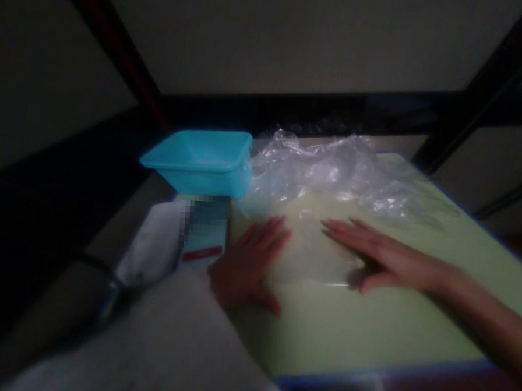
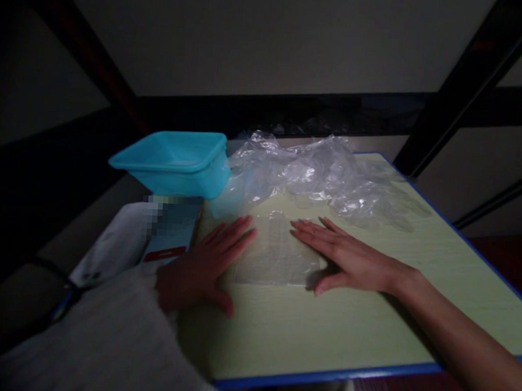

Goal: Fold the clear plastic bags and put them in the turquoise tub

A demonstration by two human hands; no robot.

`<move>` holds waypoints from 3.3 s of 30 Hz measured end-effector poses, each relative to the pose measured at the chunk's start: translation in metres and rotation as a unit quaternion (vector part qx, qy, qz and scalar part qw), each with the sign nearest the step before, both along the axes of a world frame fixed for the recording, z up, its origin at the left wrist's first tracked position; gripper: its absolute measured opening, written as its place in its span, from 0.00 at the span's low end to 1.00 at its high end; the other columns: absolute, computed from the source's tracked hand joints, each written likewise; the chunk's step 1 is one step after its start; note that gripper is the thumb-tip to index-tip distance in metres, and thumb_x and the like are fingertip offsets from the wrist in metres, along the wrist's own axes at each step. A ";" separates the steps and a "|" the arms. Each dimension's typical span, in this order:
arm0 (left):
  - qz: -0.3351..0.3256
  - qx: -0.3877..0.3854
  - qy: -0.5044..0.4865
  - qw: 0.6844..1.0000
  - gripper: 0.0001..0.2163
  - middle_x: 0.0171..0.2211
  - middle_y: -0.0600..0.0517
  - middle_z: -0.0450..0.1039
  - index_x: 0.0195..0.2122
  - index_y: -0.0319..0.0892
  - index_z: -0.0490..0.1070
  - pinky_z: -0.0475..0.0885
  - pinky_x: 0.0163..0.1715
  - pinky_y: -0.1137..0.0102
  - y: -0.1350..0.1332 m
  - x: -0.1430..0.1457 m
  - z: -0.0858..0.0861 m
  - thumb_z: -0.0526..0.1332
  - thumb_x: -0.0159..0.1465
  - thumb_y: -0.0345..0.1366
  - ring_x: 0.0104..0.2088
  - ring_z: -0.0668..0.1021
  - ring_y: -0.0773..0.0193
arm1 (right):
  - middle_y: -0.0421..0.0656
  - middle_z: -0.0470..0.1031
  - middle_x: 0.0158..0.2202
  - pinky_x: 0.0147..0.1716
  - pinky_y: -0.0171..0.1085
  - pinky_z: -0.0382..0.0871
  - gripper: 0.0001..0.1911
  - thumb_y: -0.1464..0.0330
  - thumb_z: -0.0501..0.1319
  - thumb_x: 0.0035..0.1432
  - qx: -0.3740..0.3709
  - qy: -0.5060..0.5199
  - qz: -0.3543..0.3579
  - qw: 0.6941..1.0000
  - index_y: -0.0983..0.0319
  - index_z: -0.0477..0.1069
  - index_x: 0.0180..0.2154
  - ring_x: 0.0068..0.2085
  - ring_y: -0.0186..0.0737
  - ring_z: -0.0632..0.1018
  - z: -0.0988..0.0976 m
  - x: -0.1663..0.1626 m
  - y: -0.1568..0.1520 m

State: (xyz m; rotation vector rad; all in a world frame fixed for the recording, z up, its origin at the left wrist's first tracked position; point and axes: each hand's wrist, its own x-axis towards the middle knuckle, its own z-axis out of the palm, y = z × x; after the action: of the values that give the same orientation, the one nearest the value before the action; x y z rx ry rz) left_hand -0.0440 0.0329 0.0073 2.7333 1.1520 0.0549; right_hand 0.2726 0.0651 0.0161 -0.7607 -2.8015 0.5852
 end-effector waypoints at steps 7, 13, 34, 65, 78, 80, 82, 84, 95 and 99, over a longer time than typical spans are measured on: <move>-0.018 0.021 -0.065 0.998 0.35 0.67 0.38 0.45 0.66 0.36 0.46 0.45 0.64 0.53 -0.007 0.011 0.004 0.41 0.66 0.58 0.67 0.48 0.52 | 0.49 0.44 0.68 0.63 0.57 0.39 0.42 0.51 0.54 0.61 0.039 0.003 -0.010 0.999 0.59 0.35 0.67 0.66 0.51 0.50 0.004 -0.006 -0.006; -0.127 -0.005 -0.112 0.986 0.37 0.65 0.39 0.50 0.63 0.34 0.52 0.50 0.64 0.59 -0.013 0.026 0.005 0.43 0.64 0.60 0.67 0.51 0.53 | 0.54 0.39 0.68 0.63 0.57 0.41 0.50 0.48 0.55 0.58 0.086 -0.033 -0.014 0.996 0.62 0.28 0.67 0.66 0.54 0.48 -0.007 -0.003 -0.006; 0.037 0.063 -0.110 0.991 0.24 0.65 0.39 0.51 0.62 0.33 0.54 0.52 0.64 0.55 -0.009 0.042 -0.001 0.49 0.68 0.41 0.66 0.52 0.55 | 0.55 0.46 0.67 0.61 0.58 0.48 0.43 0.47 0.48 0.61 0.134 -0.007 -0.104 0.985 0.62 0.37 0.67 0.65 0.56 0.53 -0.008 -0.027 -0.014; 0.122 0.076 -0.039 0.989 0.26 0.66 0.39 0.49 0.63 0.30 0.51 0.50 0.64 0.53 -0.008 0.036 -0.007 0.49 0.68 0.40 0.66 0.51 0.53 | 0.53 0.75 0.49 0.46 0.45 0.72 0.20 0.65 0.46 0.67 0.133 0.071 -0.184 0.971 0.68 0.67 0.52 0.46 0.45 0.77 0.007 -0.013 -0.011; 0.075 0.028 -0.003 0.997 0.27 0.67 0.44 0.45 0.64 0.35 0.50 0.51 0.63 0.51 -0.007 0.039 -0.004 0.51 0.67 0.41 0.67 0.50 0.50 | 0.52 0.47 0.67 0.63 0.54 0.47 0.35 0.55 0.50 0.65 0.133 -0.030 -0.047 0.990 0.66 0.47 0.65 0.67 0.53 0.43 -0.020 -0.025 -0.013; 0.072 0.037 -0.001 0.997 0.27 0.67 0.45 0.45 0.64 0.36 0.50 0.50 0.62 0.49 -0.007 0.038 -0.005 0.50 0.67 0.42 0.67 0.49 0.48 | 0.51 0.46 0.67 0.63 0.55 0.47 0.35 0.53 0.50 0.64 0.132 -0.037 -0.047 0.989 0.65 0.47 0.66 0.67 0.54 0.43 -0.021 -0.024 -0.011; 0.071 0.043 0.001 0.997 0.26 0.67 0.45 0.45 0.64 0.36 0.50 0.50 0.62 0.49 -0.007 0.038 -0.007 0.50 0.68 0.42 0.66 0.49 0.47 | 0.50 0.44 0.68 0.62 0.56 0.47 0.36 0.52 0.50 0.64 0.130 -0.040 -0.051 0.989 0.63 0.46 0.66 0.67 0.55 0.43 -0.022 -0.024 -0.010; 0.080 0.043 0.000 0.996 0.27 0.67 0.43 0.45 0.64 0.35 0.50 0.49 0.62 0.48 -0.006 0.038 -0.007 0.50 0.67 0.42 0.66 0.49 0.46 | 0.51 0.43 0.68 0.62 0.56 0.47 0.38 0.51 0.50 0.63 0.126 -0.032 -0.055 0.990 0.63 0.44 0.66 0.67 0.54 0.44 -0.021 -0.024 -0.009; -0.056 0.069 -0.117 0.989 0.27 0.67 0.39 0.43 0.66 0.33 0.40 0.48 0.65 0.57 -0.014 0.035 -0.002 0.44 0.69 0.39 0.67 0.47 0.56 | 0.49 0.43 0.68 0.63 0.52 0.47 0.33 0.58 0.47 0.67 0.104 0.043 -0.008 0.994 0.62 0.38 0.67 0.67 0.45 0.48 -0.003 -0.020 -0.013; -0.130 0.004 -0.102 0.986 0.29 0.66 0.39 0.48 0.65 0.35 0.48 0.51 0.64 0.58 -0.015 0.038 -0.004 0.46 0.68 0.48 0.67 0.50 0.54 | 0.52 0.48 0.67 0.63 0.49 0.50 0.34 0.57 0.48 0.66 0.085 0.030 -0.023 0.996 0.65 0.40 0.67 0.66 0.44 0.53 -0.013 -0.028 -0.015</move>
State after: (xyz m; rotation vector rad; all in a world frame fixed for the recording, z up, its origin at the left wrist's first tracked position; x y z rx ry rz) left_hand -0.0063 0.0179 0.0038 2.7815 0.7373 0.2970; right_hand 0.2446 0.0500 0.0027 -0.7580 -2.7276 0.3490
